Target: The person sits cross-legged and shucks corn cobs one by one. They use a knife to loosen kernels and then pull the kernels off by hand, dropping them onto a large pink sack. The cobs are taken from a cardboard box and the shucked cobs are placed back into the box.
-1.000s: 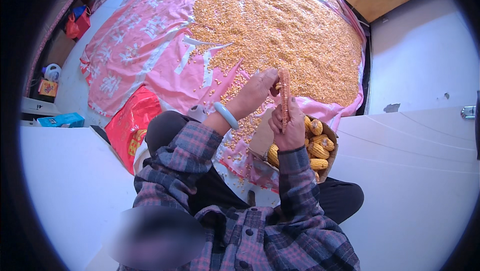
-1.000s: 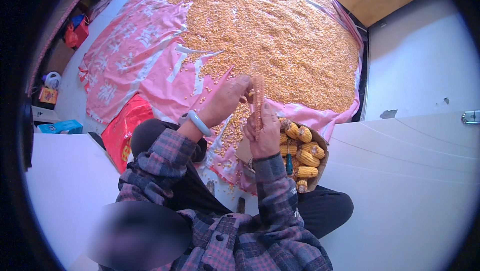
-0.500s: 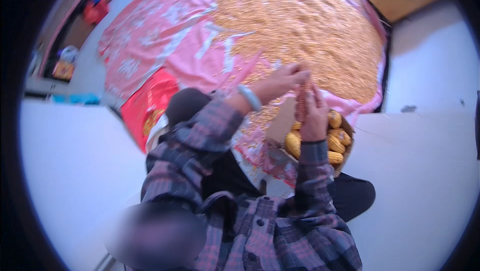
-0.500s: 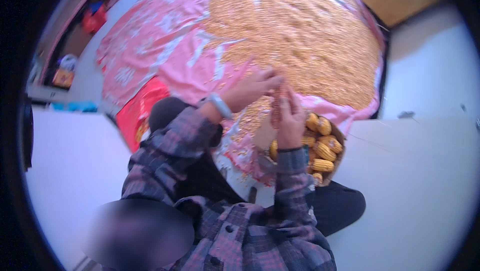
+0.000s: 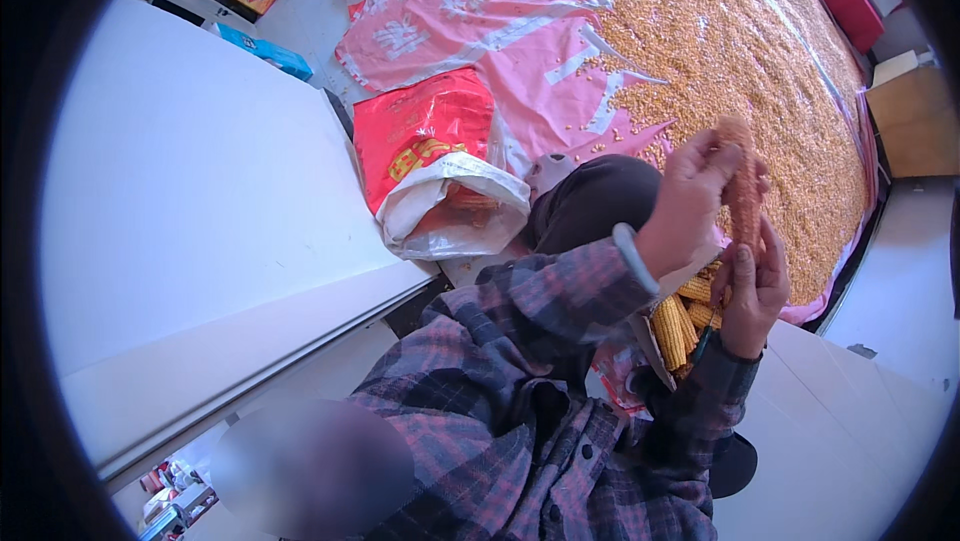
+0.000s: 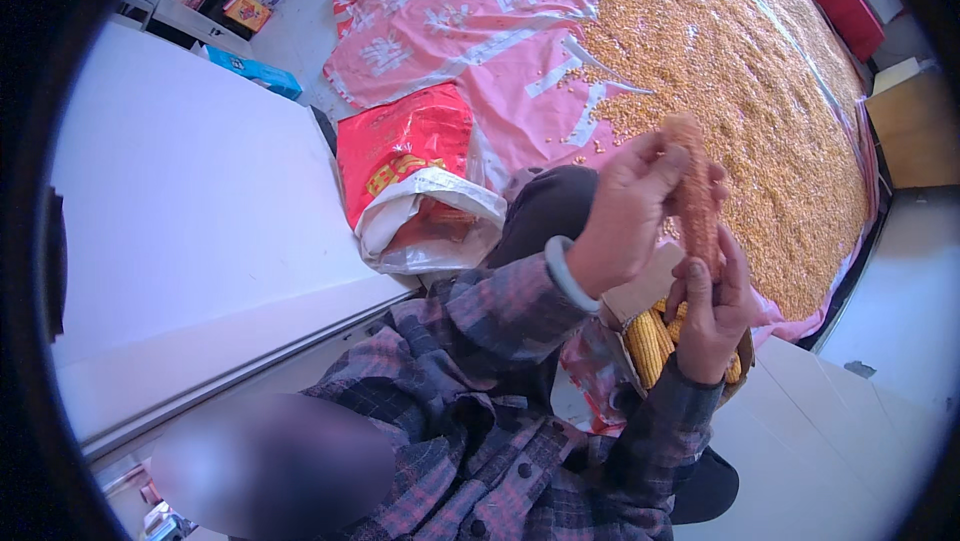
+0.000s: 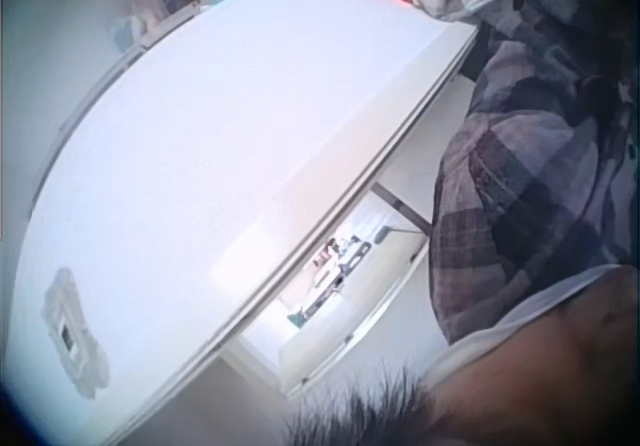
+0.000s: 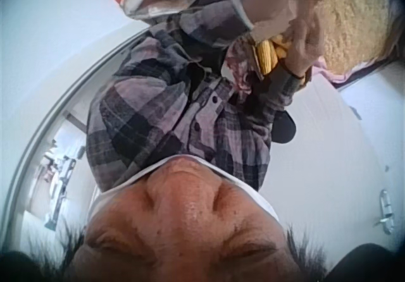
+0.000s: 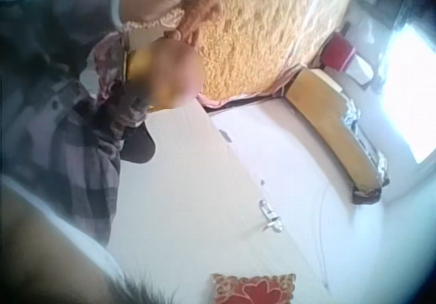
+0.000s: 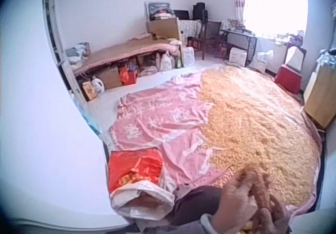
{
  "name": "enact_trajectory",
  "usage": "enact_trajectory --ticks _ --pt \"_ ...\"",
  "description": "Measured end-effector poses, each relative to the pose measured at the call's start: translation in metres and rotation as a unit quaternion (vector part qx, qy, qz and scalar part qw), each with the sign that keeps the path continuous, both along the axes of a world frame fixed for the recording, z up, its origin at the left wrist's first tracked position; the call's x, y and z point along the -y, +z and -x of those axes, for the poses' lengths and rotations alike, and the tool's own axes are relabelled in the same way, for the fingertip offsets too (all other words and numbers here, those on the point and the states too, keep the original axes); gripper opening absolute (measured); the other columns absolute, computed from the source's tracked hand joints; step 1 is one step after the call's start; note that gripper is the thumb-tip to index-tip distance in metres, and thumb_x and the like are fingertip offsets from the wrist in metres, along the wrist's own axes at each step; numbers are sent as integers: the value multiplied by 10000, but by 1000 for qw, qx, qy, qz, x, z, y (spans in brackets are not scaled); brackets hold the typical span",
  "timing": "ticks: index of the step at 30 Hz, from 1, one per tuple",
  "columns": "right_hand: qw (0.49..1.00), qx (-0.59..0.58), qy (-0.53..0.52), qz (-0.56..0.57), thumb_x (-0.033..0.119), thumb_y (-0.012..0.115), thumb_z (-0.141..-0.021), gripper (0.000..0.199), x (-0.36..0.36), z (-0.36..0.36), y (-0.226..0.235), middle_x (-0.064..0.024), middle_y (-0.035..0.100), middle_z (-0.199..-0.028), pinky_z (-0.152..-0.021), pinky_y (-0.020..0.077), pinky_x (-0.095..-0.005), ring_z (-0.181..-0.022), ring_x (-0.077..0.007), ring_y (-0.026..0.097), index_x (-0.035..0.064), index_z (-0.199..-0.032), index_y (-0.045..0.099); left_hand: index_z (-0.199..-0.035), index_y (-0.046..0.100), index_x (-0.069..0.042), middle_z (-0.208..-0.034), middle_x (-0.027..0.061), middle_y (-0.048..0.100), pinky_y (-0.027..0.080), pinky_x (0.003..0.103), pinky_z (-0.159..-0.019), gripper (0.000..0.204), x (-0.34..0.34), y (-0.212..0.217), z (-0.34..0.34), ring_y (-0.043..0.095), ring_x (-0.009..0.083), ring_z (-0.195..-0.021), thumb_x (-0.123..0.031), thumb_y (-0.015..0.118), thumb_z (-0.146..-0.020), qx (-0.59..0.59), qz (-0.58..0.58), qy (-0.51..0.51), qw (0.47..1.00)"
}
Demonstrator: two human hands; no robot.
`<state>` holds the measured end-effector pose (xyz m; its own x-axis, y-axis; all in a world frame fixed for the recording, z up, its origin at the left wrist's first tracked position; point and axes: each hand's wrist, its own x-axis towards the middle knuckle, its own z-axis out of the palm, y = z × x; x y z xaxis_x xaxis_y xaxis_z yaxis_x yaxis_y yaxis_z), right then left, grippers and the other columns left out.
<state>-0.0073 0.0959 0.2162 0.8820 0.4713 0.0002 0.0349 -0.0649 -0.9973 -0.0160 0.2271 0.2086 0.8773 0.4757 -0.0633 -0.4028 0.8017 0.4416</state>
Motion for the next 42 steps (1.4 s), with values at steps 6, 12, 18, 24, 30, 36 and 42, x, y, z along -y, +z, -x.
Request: enact_trajectory --ticks 6,12,18,24,30,36,42 --pt "988 96 -91 77 0 503 -889 247 45 -2 -6 -21 551 -697 -434 331 -156 -503 -35 449 -10 -1129 562 -928 536 -92 -785 -2 522 421 238 -582 233 -84 -46 54 501 91 -678 -278 400 -967 -130 -24 57 990" --pt "947 -21 -318 28 75 513 -908 171 163 0 -36 -21 558 -674 -412 352 -169 -484 -42 468 -4 -1033 597 -1132 489 18 -935 140 605 531 337 -734 270 -134 -230 199 605 218 -825 -157 445 -931 -366 85 -35 926" --pt "897 -70 -354 254 145 579 -859 177 243 30 -130 -24 590 -676 -459 428 -229 -516 -73 522 35 -988 631 -1118 485 71 -1032 171 582 372 374 -998 328 -168 -343 262 534 246 -1056 -173 385 -923 -386 113 95 910" --pt "864 93 -206 449 287 580 -820 350 211 22 -207 -229 583 -951 -812 417 -462 -923 -390 531 -1 -1019 569 -1079 519 38 -1033 140 574 416 366 -933 323 -158 -237 227 531 253 -1033 -212 489 -876 -502 -120 170 839" --pt "833 -17 -214 510 290 525 -806 325 208 4 -215 -235 606 -896 -765 445 -460 -867 -396 570 -6 -929 582 -1036 547 32 -981 133 601 479 300 -826 192 -35 -2 75 590 191 -885 -70 416 -940 -204 -493 113 838" --pt "896 -278 -332 98 208 494 -857 233 236 9 -150 -28 542 -594 -345 350 -232 -419 -70 464 11 -907 607 -1148 522 13 -1121 176 580 400 349 -938 355 118 -98 6 538 307 -1075 -135 593 -834 22 -743 -317 590" --pt "885 -223 -401 -78 141 467 -906 246 257 48 -81 -39 546 -672 -341 337 -181 -437 -44 450 -8 -1093 525 -1082 495 -67 -1077 109 518 376 419 -838 423 158 -197 8 502 279 -1047 -254 654 -738 111 -881 -338 311"
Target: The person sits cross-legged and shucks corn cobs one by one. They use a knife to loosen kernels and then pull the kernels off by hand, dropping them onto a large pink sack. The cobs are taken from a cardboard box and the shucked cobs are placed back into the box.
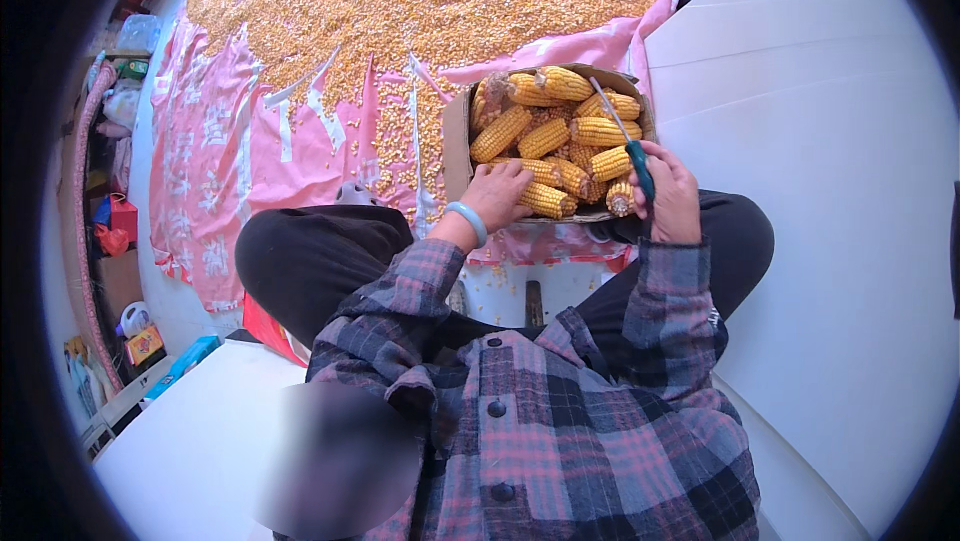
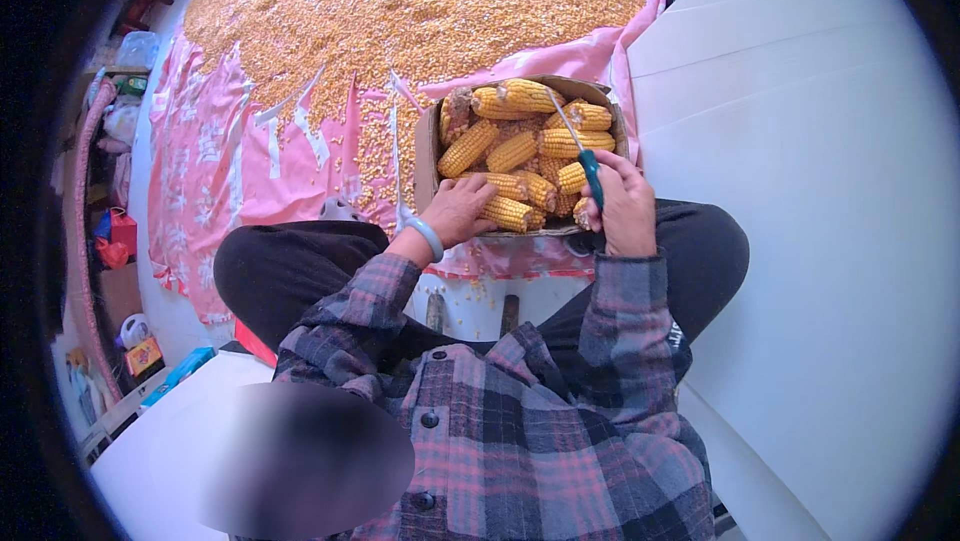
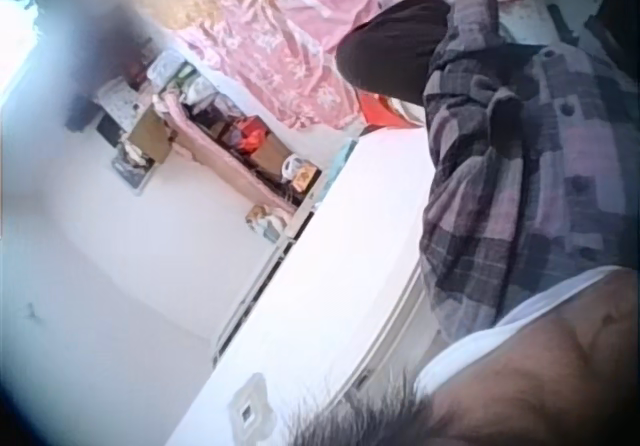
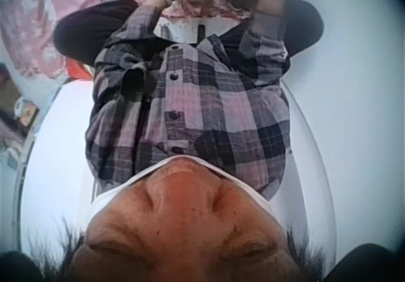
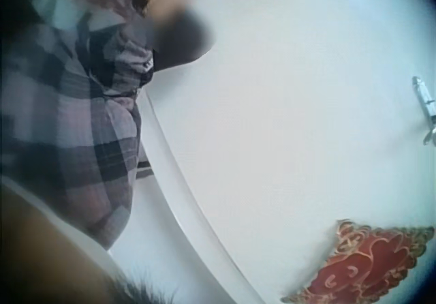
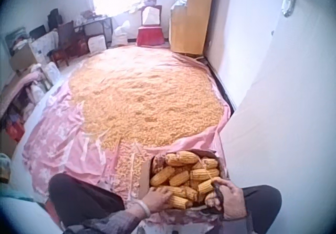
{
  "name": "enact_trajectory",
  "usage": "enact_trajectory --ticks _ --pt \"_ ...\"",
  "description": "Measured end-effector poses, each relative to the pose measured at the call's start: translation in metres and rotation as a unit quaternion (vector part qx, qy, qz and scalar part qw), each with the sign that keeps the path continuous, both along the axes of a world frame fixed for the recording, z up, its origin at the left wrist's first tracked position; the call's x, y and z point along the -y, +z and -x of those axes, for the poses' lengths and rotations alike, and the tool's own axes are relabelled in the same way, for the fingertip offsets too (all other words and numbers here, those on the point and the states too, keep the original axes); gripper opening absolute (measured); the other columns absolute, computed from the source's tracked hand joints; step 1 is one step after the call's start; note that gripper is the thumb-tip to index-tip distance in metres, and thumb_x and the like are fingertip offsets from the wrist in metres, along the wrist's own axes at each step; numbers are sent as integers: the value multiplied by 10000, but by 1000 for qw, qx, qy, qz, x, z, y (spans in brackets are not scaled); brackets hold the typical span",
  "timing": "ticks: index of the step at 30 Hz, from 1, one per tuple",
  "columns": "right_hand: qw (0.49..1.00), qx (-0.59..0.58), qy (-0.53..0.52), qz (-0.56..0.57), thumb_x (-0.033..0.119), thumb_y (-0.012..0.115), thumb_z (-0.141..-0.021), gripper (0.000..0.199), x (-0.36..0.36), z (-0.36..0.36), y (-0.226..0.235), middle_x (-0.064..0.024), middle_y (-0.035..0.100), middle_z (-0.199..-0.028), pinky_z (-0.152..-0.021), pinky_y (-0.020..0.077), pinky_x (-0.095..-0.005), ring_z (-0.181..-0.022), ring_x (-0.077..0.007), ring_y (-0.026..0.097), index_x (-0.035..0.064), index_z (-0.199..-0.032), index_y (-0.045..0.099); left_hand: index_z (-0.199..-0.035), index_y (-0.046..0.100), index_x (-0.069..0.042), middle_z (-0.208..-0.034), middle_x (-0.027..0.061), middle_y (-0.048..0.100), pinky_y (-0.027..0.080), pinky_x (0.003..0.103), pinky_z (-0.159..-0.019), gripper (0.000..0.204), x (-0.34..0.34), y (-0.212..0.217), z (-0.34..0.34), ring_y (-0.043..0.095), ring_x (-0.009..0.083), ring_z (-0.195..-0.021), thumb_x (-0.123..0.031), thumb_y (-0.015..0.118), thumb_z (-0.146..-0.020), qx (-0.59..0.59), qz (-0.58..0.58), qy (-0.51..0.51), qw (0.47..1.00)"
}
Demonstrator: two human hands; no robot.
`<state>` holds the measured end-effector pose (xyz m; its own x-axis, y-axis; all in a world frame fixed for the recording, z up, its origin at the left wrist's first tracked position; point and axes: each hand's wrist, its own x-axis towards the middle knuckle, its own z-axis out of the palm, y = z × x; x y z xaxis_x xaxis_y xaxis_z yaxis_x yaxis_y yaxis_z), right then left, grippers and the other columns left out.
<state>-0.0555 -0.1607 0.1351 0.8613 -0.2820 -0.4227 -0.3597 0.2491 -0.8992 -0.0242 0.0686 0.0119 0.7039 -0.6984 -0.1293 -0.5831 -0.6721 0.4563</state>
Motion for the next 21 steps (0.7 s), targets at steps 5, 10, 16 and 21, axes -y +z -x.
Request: enact_trajectory --ticks 5,10,16,21 --pt "999 14 -23 -18 117 453 -907 244 -1 24 17 -43 557 -696 -361 338 -172 -451 -39 448 -4 -1106 526 -1021 488 -91 -993 100 502 386 390 -771 427 2 -6 -11 497 251 -1019 -224 688 -668 79 -73 -61 992" --pt "999 18 -48 6 119 453 -910 262 -2 42 28 -30 551 -697 -376 326 -166 -456 -30 428 -1 -1131 528 -1017 496 -86 -999 101 504 434 418 -765 451 -2 19 -13 536 312 -960 -203 714 -639 -59 34 25 997" --pt "995 10 -36 90 61 583 -855 294 -9 55 33 -2 551 -724 -432 340 -155 -523 -10 436 -11 -1137 539 -1079 470 24 -907 122 580 510 305 -727 422 21 37 11 593 193 -821 -339 565 -884 -520 497 304 624" --pt "957 37 67 280 86 622 -811 270 -24 57 20 -19 596 -794 -616 434 -203 -669 -60 505 18 -1072 603 -1093 453 3 -881 157 586 545 368 -677 443 23 3 12 607 248 -750 -391 515 -900 -684 562 384 263"
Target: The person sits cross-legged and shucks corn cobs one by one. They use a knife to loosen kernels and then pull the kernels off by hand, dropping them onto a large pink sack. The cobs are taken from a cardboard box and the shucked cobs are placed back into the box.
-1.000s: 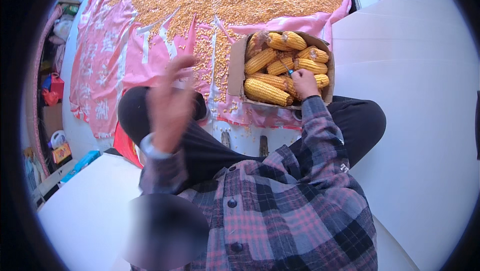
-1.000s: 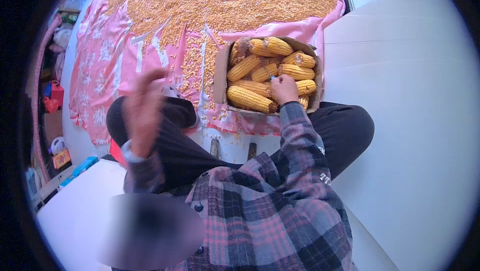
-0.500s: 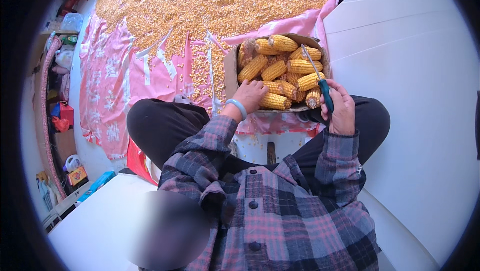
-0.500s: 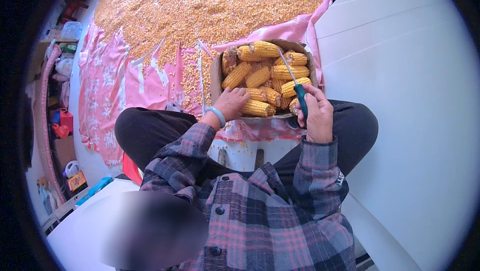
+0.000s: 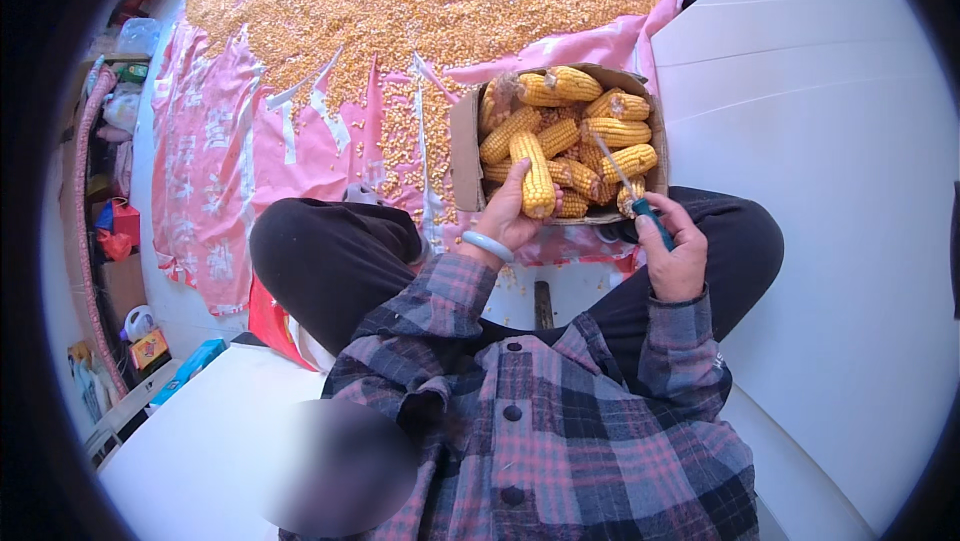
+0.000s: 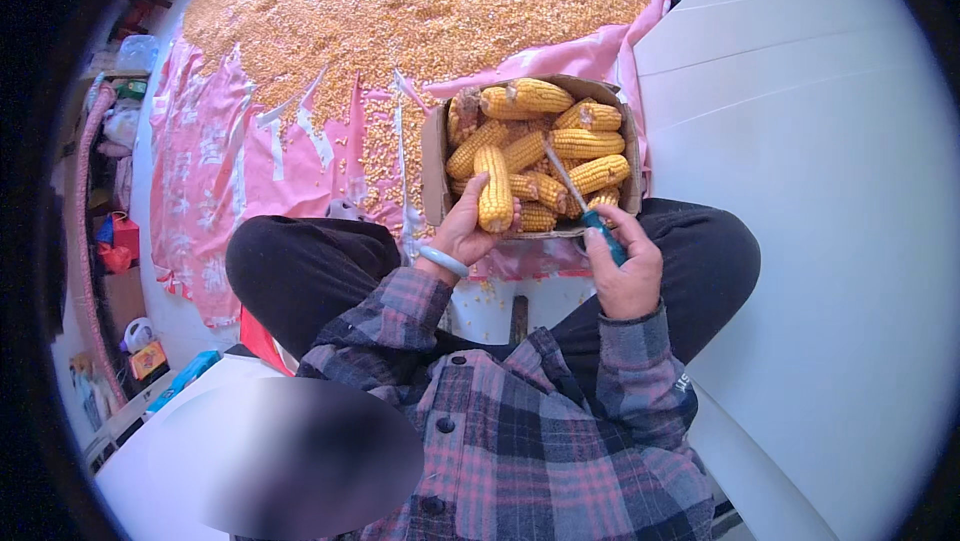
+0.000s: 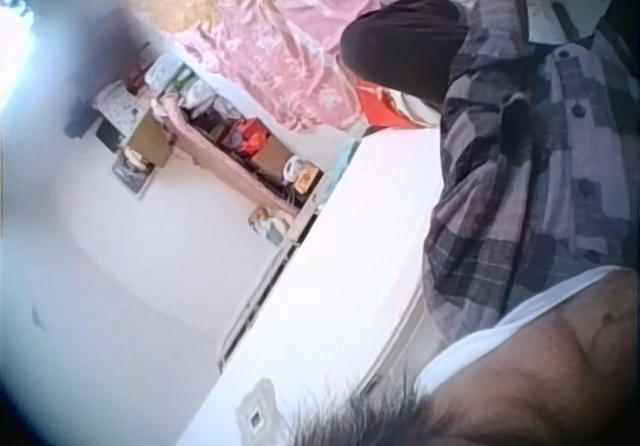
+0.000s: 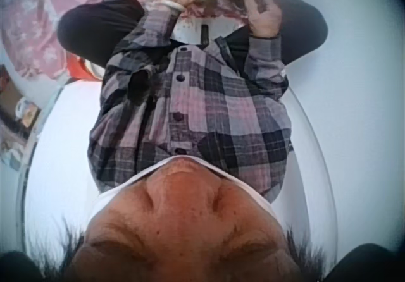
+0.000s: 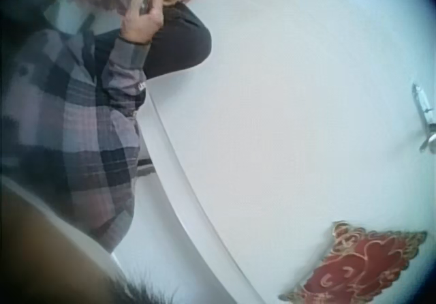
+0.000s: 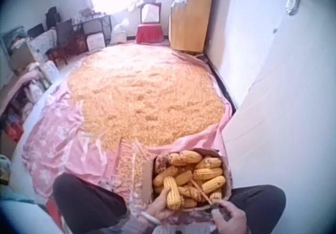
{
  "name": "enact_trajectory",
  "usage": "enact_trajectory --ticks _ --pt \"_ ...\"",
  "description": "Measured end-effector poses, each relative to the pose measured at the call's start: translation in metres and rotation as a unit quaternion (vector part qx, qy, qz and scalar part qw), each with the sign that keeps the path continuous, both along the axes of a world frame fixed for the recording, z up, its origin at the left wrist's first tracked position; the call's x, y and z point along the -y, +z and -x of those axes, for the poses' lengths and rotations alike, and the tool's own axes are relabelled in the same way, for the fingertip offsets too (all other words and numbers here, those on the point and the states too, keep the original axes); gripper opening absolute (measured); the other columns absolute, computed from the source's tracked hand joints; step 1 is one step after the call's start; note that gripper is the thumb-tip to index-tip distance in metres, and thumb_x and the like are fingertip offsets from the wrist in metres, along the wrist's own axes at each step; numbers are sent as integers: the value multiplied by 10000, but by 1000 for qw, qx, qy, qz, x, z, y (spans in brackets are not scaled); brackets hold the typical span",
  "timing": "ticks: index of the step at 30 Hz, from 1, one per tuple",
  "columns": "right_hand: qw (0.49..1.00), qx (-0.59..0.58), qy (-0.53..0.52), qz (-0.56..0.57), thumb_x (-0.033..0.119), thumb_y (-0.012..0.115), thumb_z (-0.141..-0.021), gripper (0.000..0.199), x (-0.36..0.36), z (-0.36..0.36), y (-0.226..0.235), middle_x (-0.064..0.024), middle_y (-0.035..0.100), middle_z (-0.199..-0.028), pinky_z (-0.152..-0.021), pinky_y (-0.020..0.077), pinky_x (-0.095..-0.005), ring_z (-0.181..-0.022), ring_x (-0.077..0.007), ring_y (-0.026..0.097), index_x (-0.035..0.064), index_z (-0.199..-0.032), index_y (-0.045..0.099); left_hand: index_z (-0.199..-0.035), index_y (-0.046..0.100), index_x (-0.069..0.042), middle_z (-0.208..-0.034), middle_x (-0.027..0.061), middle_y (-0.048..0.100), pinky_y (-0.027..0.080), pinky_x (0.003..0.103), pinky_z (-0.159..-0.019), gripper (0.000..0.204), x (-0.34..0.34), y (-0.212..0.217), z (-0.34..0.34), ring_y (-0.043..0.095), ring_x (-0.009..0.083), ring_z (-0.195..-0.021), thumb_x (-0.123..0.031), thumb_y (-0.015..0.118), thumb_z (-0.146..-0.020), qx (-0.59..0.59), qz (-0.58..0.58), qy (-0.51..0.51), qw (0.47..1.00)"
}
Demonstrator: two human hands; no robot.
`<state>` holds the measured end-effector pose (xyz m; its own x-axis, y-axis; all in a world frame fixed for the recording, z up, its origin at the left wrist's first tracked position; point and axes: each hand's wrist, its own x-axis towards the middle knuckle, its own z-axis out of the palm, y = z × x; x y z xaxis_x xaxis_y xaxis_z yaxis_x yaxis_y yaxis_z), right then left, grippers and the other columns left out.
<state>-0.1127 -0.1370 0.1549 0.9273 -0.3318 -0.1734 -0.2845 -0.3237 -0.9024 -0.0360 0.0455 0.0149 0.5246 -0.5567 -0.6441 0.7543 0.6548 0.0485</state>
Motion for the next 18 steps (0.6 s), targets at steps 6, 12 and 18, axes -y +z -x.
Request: enact_trajectory --ticks 6,12,18 --pt "988 -81 88 102 101 612 -785 274 -23 5 21 -179 655 -894 -730 502 -299 -808 -244 659 -1 -1039 620 -1053 453 -17 -878 147 580 543 393 -682 416 21 -5 -7 603 255 -765 -399 511 -900 -40 54 95 993" --pt "974 -68 125 179 103 608 -776 269 -28 10 27 -185 649 -898 -712 513 -327 -794 -296 653 -1 -1023 624 -1105 416 -36 -884 171 570 539 397 -647 444 22 -5 -10 591 281 -735 -405 524 -883 -79 78 115 987" --pt "953 -42 182 240 72 611 -755 272 -34 2 37 -159 635 -828 -658 505 -315 -733 -287 636 15 -1021 628 -1057 460 -40 -842 152 578 540 383 -638 426 17 -12 -7 592 263 -713 -427 504 -887 -73 95 130 984"
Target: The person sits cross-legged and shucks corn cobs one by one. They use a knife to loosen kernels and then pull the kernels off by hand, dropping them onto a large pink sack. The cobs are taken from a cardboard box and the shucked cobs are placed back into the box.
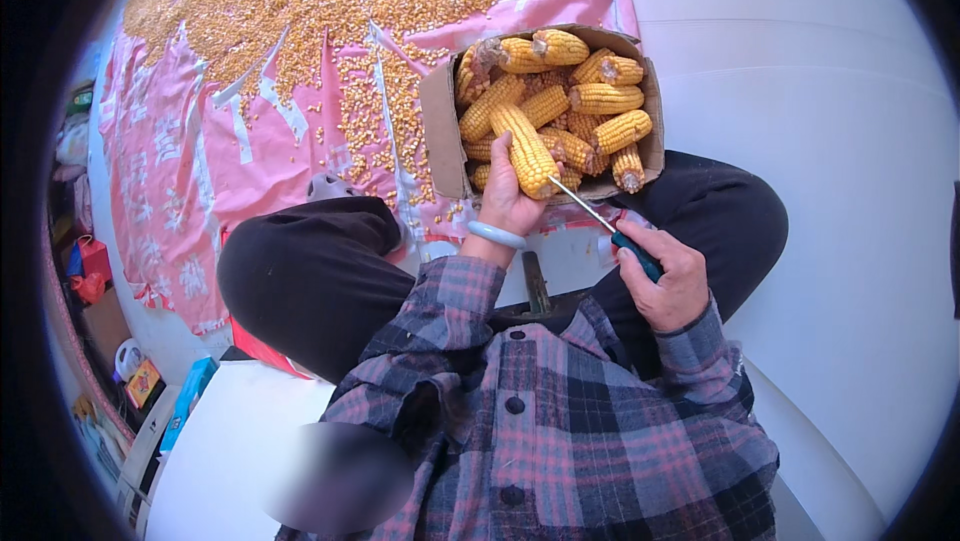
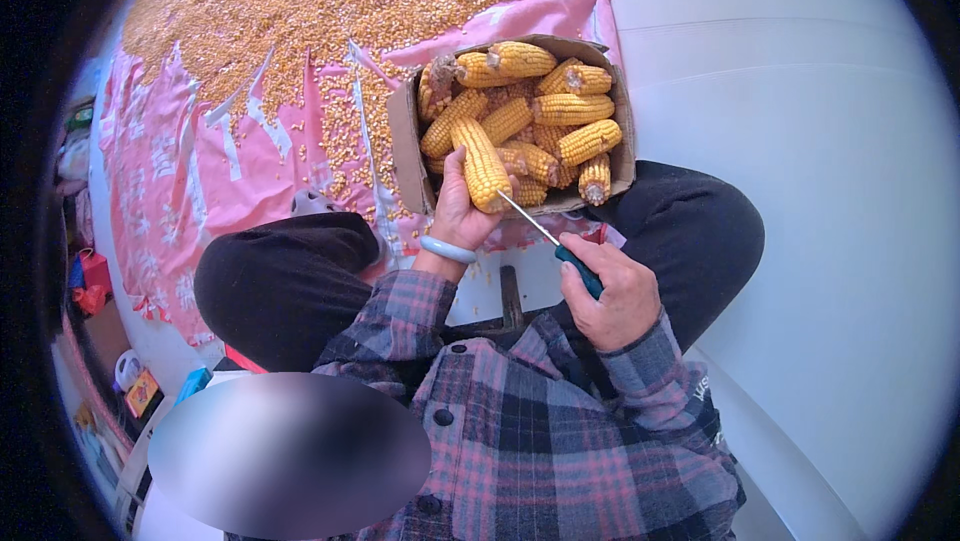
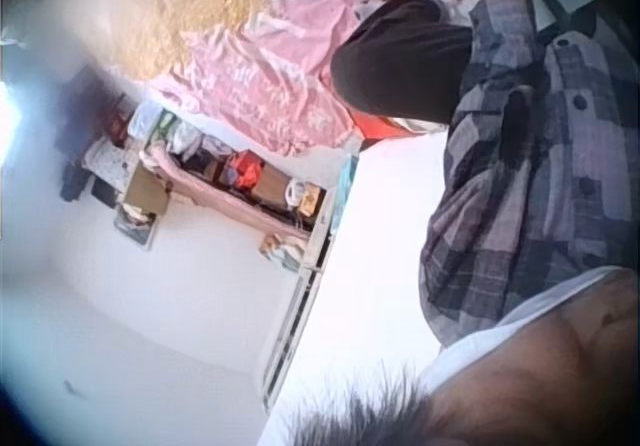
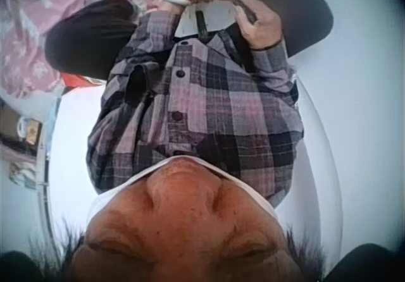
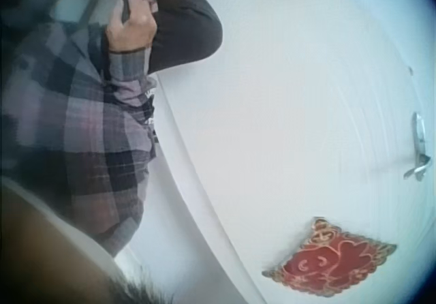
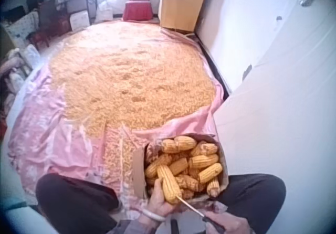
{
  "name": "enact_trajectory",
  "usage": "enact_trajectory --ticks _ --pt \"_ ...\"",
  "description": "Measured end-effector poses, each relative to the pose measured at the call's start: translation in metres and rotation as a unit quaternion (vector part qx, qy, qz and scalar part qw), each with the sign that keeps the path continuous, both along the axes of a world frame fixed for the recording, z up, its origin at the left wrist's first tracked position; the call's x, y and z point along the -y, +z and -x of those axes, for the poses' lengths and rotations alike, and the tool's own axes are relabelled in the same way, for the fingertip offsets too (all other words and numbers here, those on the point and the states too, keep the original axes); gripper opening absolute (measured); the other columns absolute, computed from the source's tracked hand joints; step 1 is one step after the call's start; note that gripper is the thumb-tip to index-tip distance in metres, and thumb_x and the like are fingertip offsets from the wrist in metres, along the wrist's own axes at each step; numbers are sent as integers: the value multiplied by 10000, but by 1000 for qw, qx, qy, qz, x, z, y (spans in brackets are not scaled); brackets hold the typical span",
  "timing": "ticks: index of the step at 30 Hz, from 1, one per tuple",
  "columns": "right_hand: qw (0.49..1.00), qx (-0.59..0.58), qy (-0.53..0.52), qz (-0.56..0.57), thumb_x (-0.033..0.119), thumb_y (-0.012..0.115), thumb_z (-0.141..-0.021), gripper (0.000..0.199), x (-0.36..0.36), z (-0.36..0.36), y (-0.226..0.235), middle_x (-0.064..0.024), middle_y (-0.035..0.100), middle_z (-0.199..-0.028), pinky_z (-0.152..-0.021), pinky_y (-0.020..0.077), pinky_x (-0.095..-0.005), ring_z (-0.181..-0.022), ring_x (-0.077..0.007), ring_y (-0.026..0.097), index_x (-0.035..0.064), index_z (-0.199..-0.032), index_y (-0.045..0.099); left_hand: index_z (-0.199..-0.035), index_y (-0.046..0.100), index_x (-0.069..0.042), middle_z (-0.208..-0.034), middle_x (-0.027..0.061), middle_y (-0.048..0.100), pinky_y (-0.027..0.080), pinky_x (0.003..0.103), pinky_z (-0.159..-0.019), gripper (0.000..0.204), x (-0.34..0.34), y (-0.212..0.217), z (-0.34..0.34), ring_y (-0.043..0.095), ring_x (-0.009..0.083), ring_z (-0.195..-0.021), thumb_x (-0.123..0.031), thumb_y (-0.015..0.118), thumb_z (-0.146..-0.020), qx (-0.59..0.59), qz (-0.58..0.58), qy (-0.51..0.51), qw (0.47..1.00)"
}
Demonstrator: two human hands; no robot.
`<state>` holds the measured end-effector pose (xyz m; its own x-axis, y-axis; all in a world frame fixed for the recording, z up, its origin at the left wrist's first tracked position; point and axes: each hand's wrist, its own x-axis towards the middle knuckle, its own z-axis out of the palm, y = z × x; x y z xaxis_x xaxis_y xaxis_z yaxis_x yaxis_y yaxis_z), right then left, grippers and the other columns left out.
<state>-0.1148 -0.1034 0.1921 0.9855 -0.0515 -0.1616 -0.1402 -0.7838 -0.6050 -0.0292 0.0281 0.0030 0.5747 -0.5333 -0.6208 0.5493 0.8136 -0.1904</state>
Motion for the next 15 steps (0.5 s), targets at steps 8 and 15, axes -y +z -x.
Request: enact_trajectory --ticks 8,15 --pt "989 -31 84 116 43 635 -715 301 -14 -12 19 -117 548 -732 -542 465 -328 -621 -274 577 71 -1014 631 -1049 471 -38 -818 153 597 550 365 -643 466 -4 -6 0 608 258 -696 -475 483 -889 4 1 -4 1000" --pt "987 -14 91 133 32 637 -703 315 -23 -19 26 -105 526 -707 -509 455 -324 -581 -262 564 80 -1014 633 -1019 497 -37 -819 141 597 545 365 -652 433 -8 0 -3 607 251 -711 -452 468 -898 4 22 21 1000"
